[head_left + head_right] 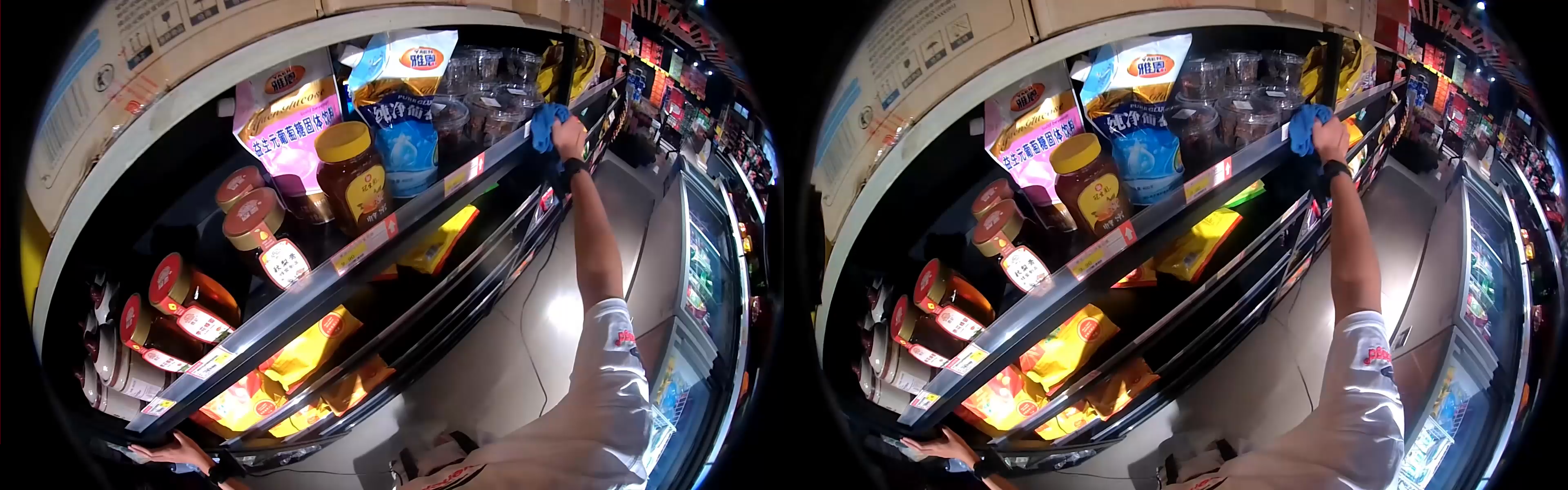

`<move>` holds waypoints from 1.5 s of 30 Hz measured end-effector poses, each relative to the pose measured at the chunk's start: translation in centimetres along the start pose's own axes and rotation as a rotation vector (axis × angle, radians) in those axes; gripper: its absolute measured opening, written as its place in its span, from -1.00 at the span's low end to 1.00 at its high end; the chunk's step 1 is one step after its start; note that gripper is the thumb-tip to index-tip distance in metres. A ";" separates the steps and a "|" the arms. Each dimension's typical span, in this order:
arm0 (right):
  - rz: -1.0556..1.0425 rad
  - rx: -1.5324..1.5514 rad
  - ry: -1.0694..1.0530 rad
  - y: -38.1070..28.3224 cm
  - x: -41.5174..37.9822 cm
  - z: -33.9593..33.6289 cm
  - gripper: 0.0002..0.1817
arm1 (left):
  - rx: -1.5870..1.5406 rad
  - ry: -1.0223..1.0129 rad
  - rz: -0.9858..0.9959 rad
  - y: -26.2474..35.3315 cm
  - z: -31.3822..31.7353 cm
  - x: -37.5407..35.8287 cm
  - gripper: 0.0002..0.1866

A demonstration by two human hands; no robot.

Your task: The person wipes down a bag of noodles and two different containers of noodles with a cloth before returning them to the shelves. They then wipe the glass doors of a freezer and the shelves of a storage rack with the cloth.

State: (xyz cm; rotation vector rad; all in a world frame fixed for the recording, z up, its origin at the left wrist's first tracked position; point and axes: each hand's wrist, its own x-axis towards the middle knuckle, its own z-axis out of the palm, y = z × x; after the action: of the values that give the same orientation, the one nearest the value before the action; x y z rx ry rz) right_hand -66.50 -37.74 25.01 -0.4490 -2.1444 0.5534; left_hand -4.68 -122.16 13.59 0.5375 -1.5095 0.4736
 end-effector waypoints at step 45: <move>0.304 0.324 -0.286 16.8 -18.6 15.0 -0.33 | 0.128 0.036 0.070 0.1 0.8 -0.4 0.30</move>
State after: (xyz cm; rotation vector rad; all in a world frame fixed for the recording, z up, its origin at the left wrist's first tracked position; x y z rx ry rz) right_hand -66.04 -36.31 -4.17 -0.5425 -2.2085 1.1780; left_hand -5.39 -122.49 13.21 0.5741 -1.4735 0.6344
